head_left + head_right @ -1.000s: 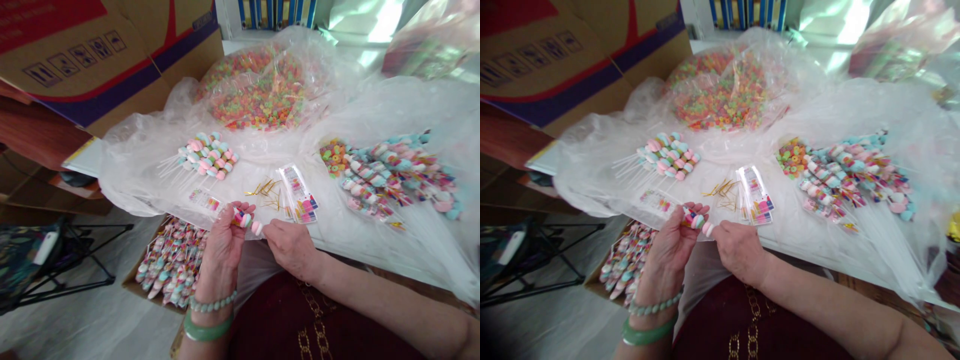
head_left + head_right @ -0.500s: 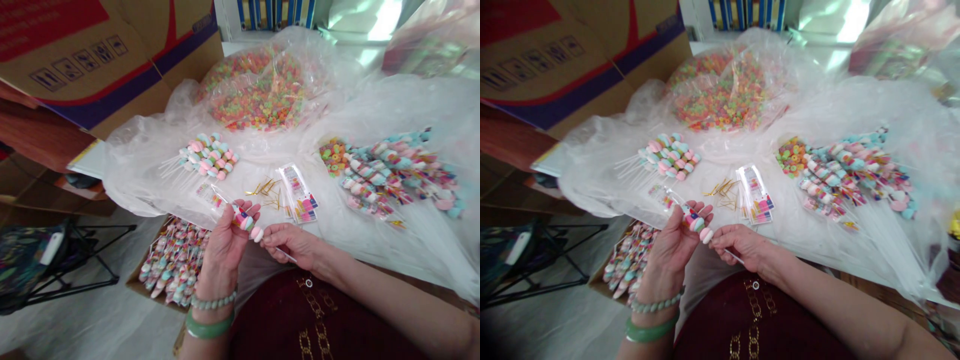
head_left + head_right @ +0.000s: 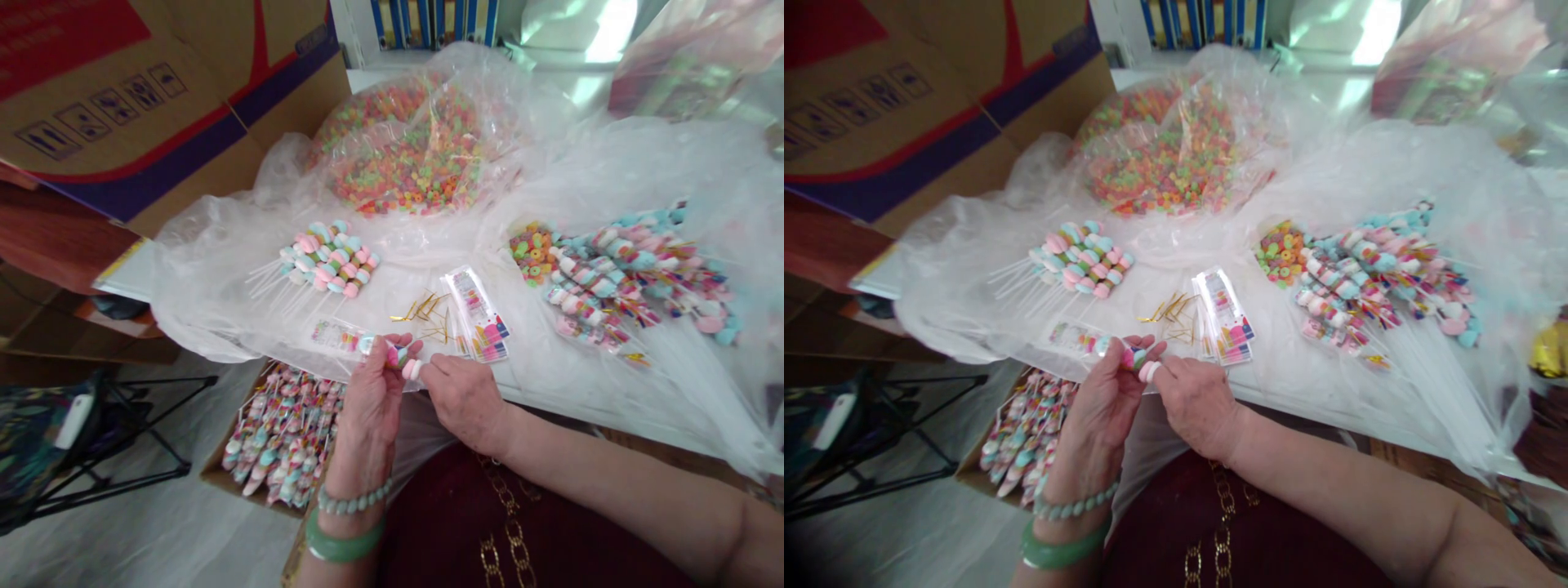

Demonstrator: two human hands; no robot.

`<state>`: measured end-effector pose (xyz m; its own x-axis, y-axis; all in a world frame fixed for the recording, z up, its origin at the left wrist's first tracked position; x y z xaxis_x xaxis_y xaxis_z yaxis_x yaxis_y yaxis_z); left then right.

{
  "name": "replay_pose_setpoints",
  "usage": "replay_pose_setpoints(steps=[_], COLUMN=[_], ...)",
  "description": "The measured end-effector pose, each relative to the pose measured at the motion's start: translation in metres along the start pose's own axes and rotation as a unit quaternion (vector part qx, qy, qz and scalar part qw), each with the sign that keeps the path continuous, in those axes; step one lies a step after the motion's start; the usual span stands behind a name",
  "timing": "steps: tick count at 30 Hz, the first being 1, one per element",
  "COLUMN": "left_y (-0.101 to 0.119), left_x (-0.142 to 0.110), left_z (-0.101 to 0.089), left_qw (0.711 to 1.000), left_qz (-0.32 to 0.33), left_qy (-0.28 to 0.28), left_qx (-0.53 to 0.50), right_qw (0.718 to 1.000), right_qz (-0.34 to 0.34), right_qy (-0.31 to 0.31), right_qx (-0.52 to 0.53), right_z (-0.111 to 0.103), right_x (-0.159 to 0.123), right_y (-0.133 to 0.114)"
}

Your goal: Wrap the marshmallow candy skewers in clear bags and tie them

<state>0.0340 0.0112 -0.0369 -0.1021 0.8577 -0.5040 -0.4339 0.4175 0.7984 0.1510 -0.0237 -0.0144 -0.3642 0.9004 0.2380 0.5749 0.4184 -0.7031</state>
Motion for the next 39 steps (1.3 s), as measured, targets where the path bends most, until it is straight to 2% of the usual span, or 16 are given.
replay_pose_setpoints(steps=[2,4,6,8,9,10,13,15,17,19,21,25,28,32,36,39], left_y=[-0.001,-0.002,-0.001,0.000,0.000,-0.001,-0.005,-0.008,-0.011,-0.010,-0.002,0.016,0.010,-0.006,-0.005,0.000], left_x=[-0.001,-0.001,-0.001,-0.001,0.000,0.000,-0.001,-0.002,-0.003,-0.002,0.000,0.007,0.007,0.004,0.007,0.007], left_z=[0.002,0.001,-0.002,-0.006,-0.007,-0.006,-0.001,0.004,0.006,0.007,0.003,-0.006,0.004,0.017,0.006,-0.003], left_qw=[0.999,0.998,0.997,0.997,0.998,0.999,1.000,1.000,0.999,0.993,0.987,0.992,0.992,0.989,0.990,0.994], left_qz=[-0.024,-0.055,-0.073,-0.071,-0.062,-0.048,-0.004,0.006,-0.019,-0.075,-0.102,-0.054,-0.044,-0.063,-0.069,-0.041], left_qy=[-0.022,-0.036,-0.036,-0.027,-0.023,-0.020,-0.015,-0.019,-0.046,-0.094,-0.120,-0.067,-0.049,-0.067,-0.052,-0.029], left_qx=[-0.010,-0.016,-0.020,-0.019,-0.016,-0.011,0.009,0.015,0.013,0.001,-0.028,-0.094,-0.106,-0.115,-0.112,-0.102], right_qw=[0.995,0.963,0.886,0.805,0.788,0.794,0.880,0.916,0.915,0.894,0.881,0.883,0.886,0.890,0.885,0.902], right_qz=[0.040,0.125,0.245,0.335,0.351,0.346,0.263,0.216,0.205,0.212,0.224,0.239,0.235,0.214,0.232,0.236], right_qy=[0.017,0.016,-0.018,-0.049,-0.049,-0.037,0.014,0.031,0.041,0.049,0.046,0.012,0.036,0.074,0.024,0.017], right_qx=[0.095,0.238,0.393,0.488,0.503,0.498,0.395,0.336,0.346,0.392,0.415,0.403,0.398,0.395,0.403,0.362], right_z=[-0.001,0.001,0.010,0.019,0.021,0.021,0.014,0.012,0.010,0.009,0.007,0.009,0.010,0.006,0.007,0.006], right_x=[0.003,0.003,0.000,-0.005,-0.006,-0.004,0.007,0.013,0.015,0.013,0.010,0.006,0.009,0.013,0.006,0.003], right_y=[0.008,0.020,0.032,0.036,0.036,0.034,0.025,0.019,0.019,0.023,0.027,0.029,0.028,0.028,0.032,0.035])
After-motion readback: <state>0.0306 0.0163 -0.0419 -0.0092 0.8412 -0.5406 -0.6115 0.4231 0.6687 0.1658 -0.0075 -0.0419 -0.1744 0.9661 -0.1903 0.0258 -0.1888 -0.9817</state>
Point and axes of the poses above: each hand's wrist, its own x-axis towards the middle knuckle, its own z-axis out of the palm, y = z × x, the point moved 5 cm from there along x, towards the middle knuckle, and after that the axes turned 12 degrees about x, right-handed, at the moved point
